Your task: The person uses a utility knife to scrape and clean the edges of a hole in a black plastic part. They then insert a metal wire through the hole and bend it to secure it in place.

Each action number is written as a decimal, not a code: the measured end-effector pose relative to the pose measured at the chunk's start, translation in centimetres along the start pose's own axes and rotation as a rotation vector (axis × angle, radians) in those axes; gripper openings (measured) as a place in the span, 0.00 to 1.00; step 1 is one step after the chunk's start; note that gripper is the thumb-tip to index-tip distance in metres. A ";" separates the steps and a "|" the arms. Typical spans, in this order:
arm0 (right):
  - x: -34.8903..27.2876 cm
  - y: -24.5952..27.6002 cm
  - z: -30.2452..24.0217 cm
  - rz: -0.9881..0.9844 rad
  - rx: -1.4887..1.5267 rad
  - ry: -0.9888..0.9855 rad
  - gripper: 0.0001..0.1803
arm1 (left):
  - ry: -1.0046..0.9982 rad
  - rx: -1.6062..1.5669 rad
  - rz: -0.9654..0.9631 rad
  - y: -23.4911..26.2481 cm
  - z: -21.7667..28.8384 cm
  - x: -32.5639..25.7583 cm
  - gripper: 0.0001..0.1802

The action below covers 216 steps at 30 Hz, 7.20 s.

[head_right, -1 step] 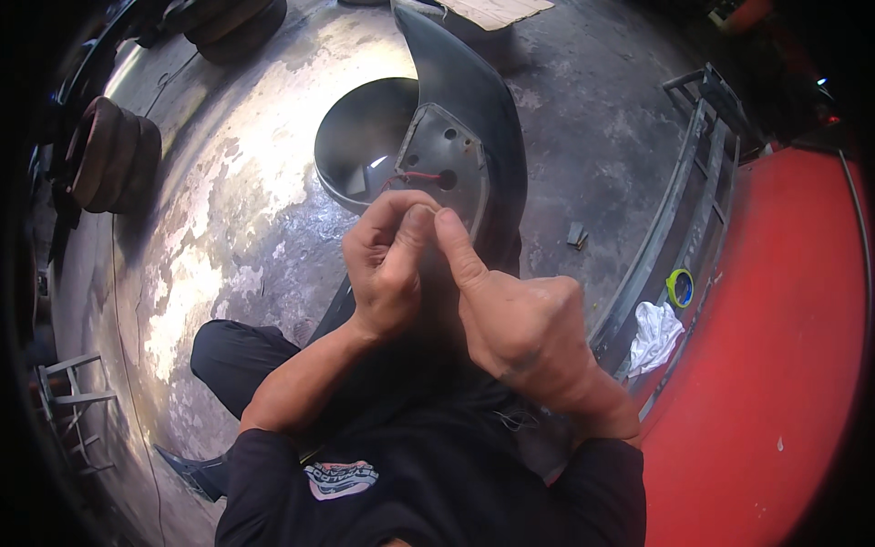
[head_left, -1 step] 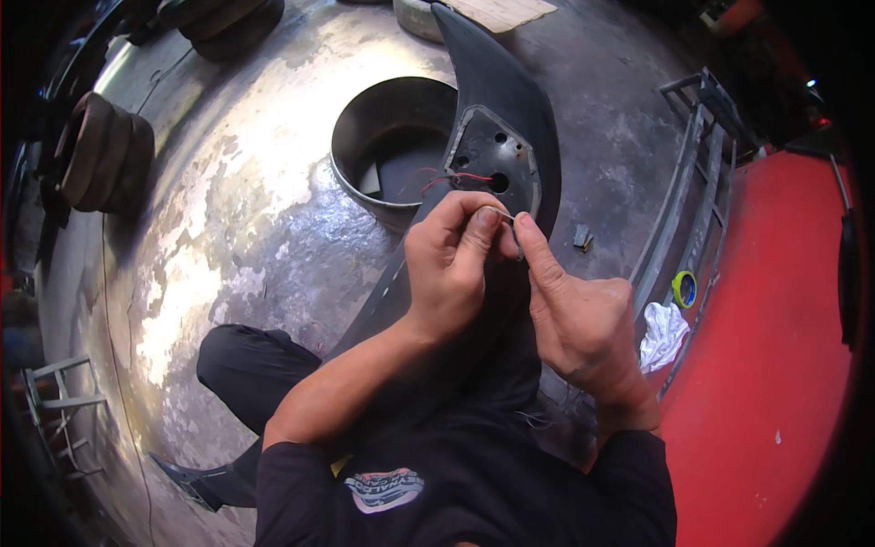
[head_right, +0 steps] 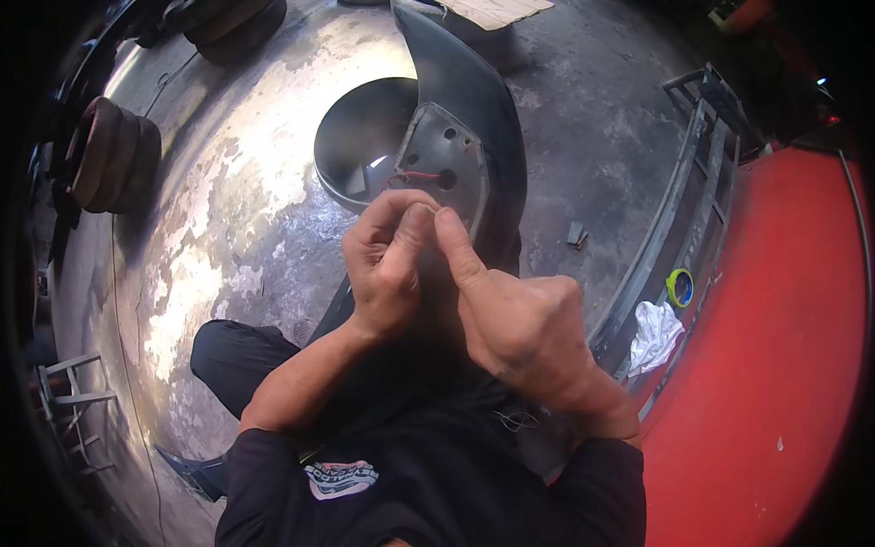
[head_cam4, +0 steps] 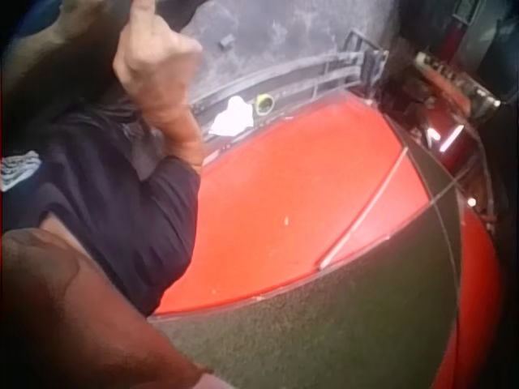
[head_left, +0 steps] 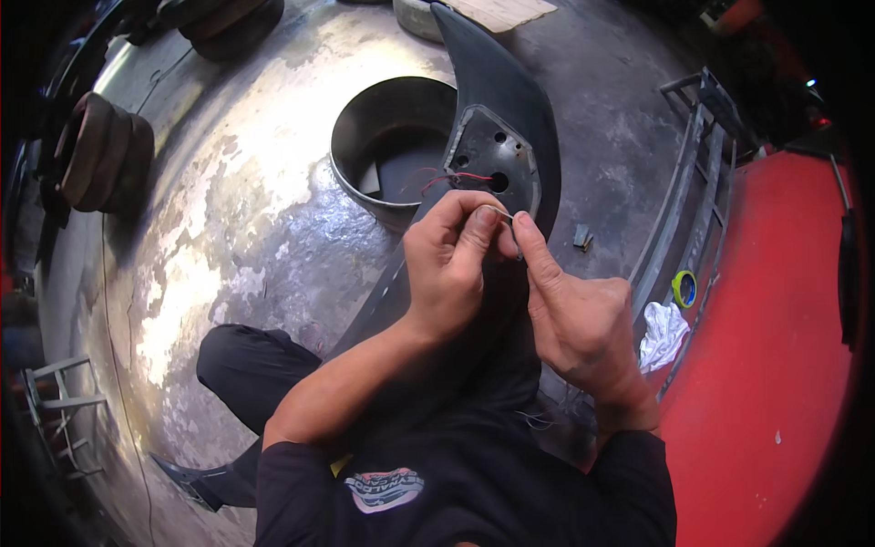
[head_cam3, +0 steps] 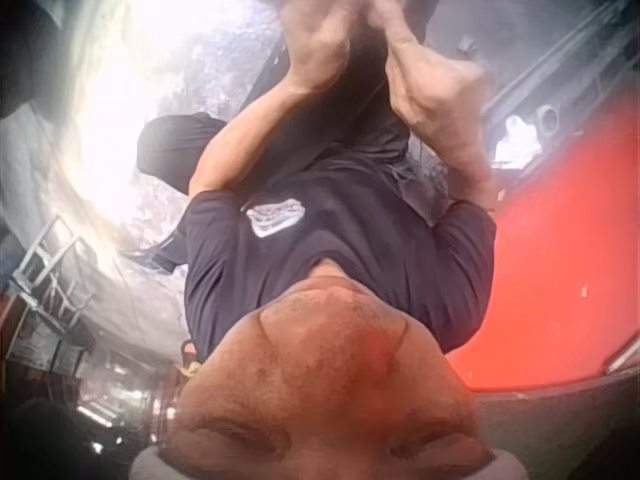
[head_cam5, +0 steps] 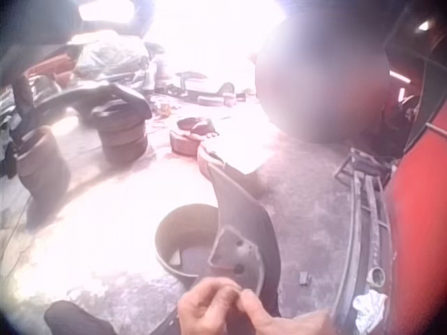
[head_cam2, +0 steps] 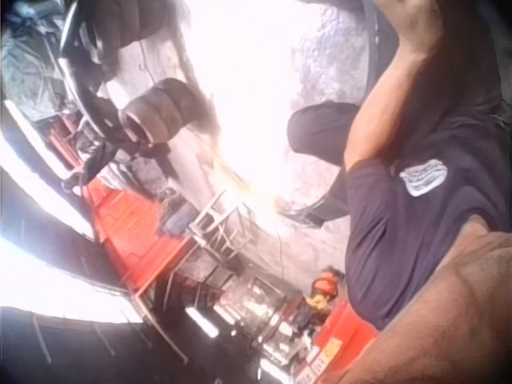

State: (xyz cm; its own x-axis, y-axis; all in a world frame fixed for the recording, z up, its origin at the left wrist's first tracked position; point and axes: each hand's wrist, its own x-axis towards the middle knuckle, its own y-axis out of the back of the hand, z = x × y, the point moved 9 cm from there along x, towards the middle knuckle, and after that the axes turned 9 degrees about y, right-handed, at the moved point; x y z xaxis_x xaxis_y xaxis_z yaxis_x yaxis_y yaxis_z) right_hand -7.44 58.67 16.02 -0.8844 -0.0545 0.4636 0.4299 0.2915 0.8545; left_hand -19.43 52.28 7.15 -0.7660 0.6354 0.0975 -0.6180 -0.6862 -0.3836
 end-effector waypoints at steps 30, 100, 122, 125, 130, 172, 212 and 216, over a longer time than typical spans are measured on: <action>-1.9 1.8 6.2 0.180 0.464 -0.350 0.24 | 0.003 -0.180 0.049 2.8 -1.3 1.6 0.12; 0.8 -3.1 8.8 0.005 0.006 0.398 0.29 | -0.187 0.300 0.120 5.6 -0.4 2.0 0.04; 9.3 -2.0 9.4 0.083 0.137 -0.027 0.14 | -0.293 0.350 0.194 4.1 -0.3 1.2 0.09; 9.3 -2.5 10.5 0.130 0.699 -0.194 0.14 | -0.333 0.381 0.193 4.0 -0.5 0.8 0.11; 10.6 -3.4 8.0 0.088 0.851 -0.316 0.36 | -0.360 0.402 0.176 3.9 -0.9 0.3 0.12; 11.4 -7.4 8.7 0.264 1.259 -0.261 0.31 | -0.339 0.693 0.112 5.9 2.9 3.9 0.11; 11.0 -8.6 9.9 0.259 1.330 -0.345 0.29 | -0.090 1.520 -0.436 1.1 5.9 6.2 0.09; 10.3 -8.9 10.5 0.278 1.321 -0.377 0.29 | 0.179 1.426 -0.646 0.8 3.5 6.2 0.12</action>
State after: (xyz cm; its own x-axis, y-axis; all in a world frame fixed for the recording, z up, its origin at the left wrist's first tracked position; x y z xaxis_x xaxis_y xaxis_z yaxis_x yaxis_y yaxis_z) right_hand -22.29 65.50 10.70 -0.8855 0.3475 0.3083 0.2967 0.9337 -0.2004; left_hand -25.32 54.41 10.67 -0.3512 0.9024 -0.2496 -0.5498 0.0170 0.8351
